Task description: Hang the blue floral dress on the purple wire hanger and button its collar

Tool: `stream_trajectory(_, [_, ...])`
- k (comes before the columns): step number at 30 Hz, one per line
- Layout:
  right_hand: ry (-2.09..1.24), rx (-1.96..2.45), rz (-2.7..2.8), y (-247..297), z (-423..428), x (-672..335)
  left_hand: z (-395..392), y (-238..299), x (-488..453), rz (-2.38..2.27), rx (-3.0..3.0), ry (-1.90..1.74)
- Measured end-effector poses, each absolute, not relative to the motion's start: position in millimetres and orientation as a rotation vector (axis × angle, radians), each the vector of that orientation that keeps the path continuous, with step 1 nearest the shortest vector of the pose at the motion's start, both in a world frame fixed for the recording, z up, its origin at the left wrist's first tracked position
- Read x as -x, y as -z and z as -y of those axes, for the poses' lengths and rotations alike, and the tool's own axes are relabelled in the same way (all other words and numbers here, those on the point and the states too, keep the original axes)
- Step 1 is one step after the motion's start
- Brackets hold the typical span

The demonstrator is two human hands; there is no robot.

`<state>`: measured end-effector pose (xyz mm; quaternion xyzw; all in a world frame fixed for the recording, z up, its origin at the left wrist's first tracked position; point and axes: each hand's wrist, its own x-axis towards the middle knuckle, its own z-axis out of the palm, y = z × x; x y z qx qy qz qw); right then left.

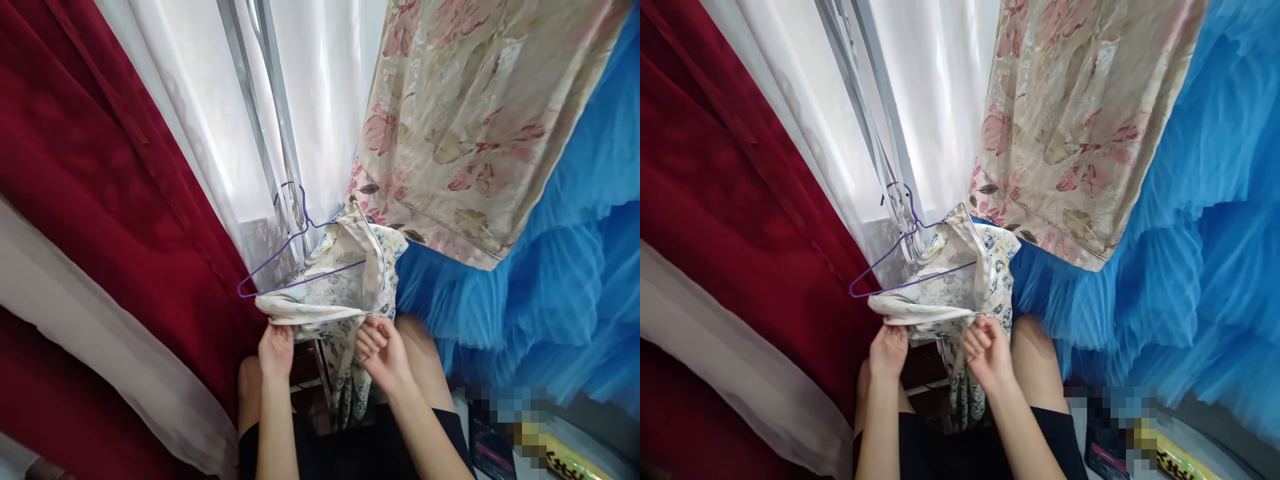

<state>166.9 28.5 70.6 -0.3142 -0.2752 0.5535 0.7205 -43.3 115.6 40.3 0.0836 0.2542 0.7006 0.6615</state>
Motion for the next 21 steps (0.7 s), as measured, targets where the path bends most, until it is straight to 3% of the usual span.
stream_trajectory(3, [-1.152,0.707,0.548,-47.6,-28.6,-207.5,-93.0,-22.5,13.5,-0.649,-0.161,-1.504])
stream_trajectory(7, [-1.145,0.760,0.525,-28.3,-27.9,-223.4,-77.4,-42.0,-0.6,-0.568,-0.348,-1.491])
stream_trajectory(10, [-1.205,0.806,0.527,-33.2,-25.4,-205.7,-60.9,-71.4,-2.7,-0.487,-0.673,-1.496])
stream_trajectory(15, [-1.010,0.989,0.959,-61.6,-16.2,-182.0,-22.1,-102.0,-21.4,-0.531,-1.227,-1.321])
stream_trajectory(21, [-1.439,0.943,1.454,-61.9,6.1,-186.1,-3.2,-119.4,-37.0,-0.626,-1.705,-1.058])
